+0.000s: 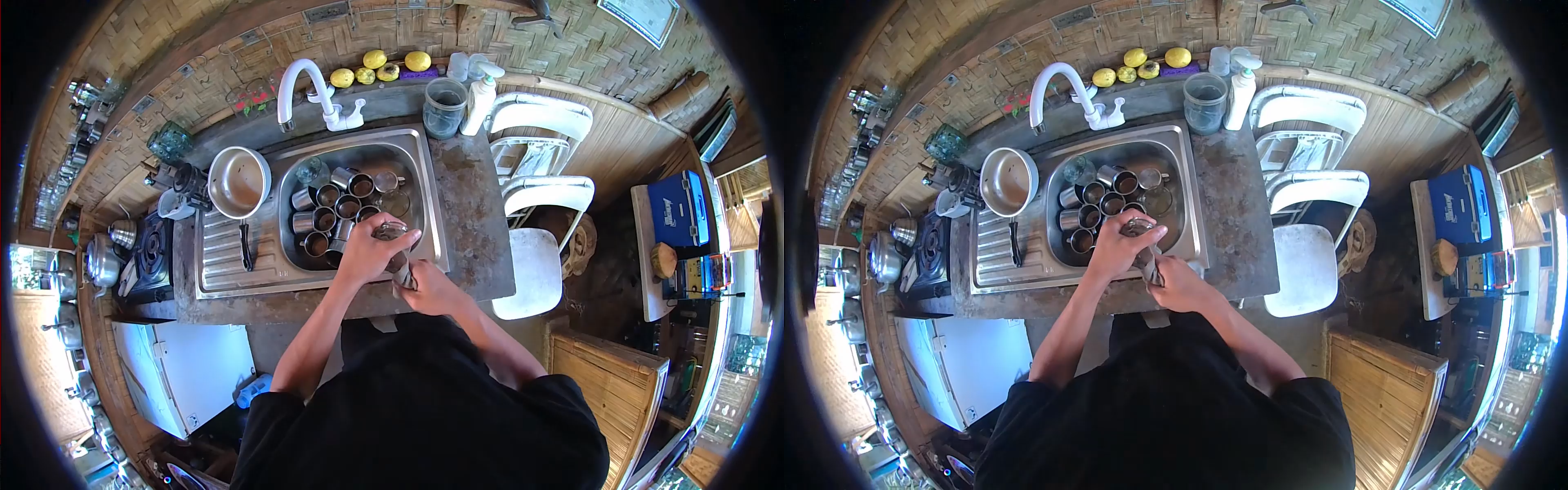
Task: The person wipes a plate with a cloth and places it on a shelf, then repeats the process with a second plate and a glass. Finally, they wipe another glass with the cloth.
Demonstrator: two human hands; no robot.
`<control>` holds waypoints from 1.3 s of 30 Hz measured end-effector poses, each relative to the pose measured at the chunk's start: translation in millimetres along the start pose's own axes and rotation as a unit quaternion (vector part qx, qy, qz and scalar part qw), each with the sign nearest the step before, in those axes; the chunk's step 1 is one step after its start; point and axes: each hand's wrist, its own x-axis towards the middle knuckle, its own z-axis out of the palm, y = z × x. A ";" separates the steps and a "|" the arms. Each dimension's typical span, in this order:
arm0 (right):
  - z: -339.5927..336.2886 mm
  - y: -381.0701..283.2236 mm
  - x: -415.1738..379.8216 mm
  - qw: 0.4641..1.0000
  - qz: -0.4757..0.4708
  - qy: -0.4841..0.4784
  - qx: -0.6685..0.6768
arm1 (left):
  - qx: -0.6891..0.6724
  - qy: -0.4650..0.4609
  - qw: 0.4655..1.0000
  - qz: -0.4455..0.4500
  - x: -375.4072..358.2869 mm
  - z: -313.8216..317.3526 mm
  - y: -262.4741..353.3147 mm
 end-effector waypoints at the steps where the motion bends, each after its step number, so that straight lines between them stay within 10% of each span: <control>1: -2.4 2.6 -2.4 0.998 0.004 -0.003 0.060 | 0.008 -0.014 1.000 0.004 1.0 0.2 2.5; 4: -4.6 5.9 -10.3 0.935 0.072 0.023 0.346 | 0.018 -0.034 0.998 0.059 0.9 4.4 0.9; 6: -5.2 1.5 -11.0 0.743 0.177 0.088 0.639 | 0.009 -0.017 0.987 0.160 6.1 9.4 -10.9; 9: -17.7 19.1 -10.0 0.747 0.141 0.020 0.649 | -0.088 -0.035 0.989 0.112 4.3 9.7 -12.3; 15: -2.4 -2.9 -8.9 0.996 -0.001 0.038 0.086 | -0.061 -0.090 0.994 -0.006 14.6 0.4 20.6; 21: 0.3 26.3 -3.0 0.906 -0.176 0.124 -0.364 | -0.001 -0.121 0.980 -0.155 10.5 -4.6 51.0; 25: 12.5 32.5 -3.1 0.937 -0.125 0.085 -0.314 | 0.067 -0.122 0.976 -0.165 14.2 -0.2 31.9; 28: 20.9 36.0 -0.8 0.979 -0.034 -0.054 -0.193 | 0.052 -0.119 0.979 -0.156 13.2 -2.3 16.0; 31: 10.5 27.1 -1.3 0.972 0.088 -0.046 0.212 | -0.002 -0.100 0.995 -0.028 13.9 2.4 -15.0; 32: 5.6 12.7 -8.2 0.832 0.203 0.017 0.515 | -0.034 -0.074 0.996 0.042 10.9 5.2 -19.9; 36: -22.6 19.5 -4.4 0.590 0.046 -0.073 0.803 | -0.166 0.084 0.958 0.219 -12.6 24.0 -31.5; 39: -27.0 9.3 -11.4 0.617 0.066 -0.037 0.783 | -0.168 0.102 0.938 0.285 -17.4 24.3 -31.5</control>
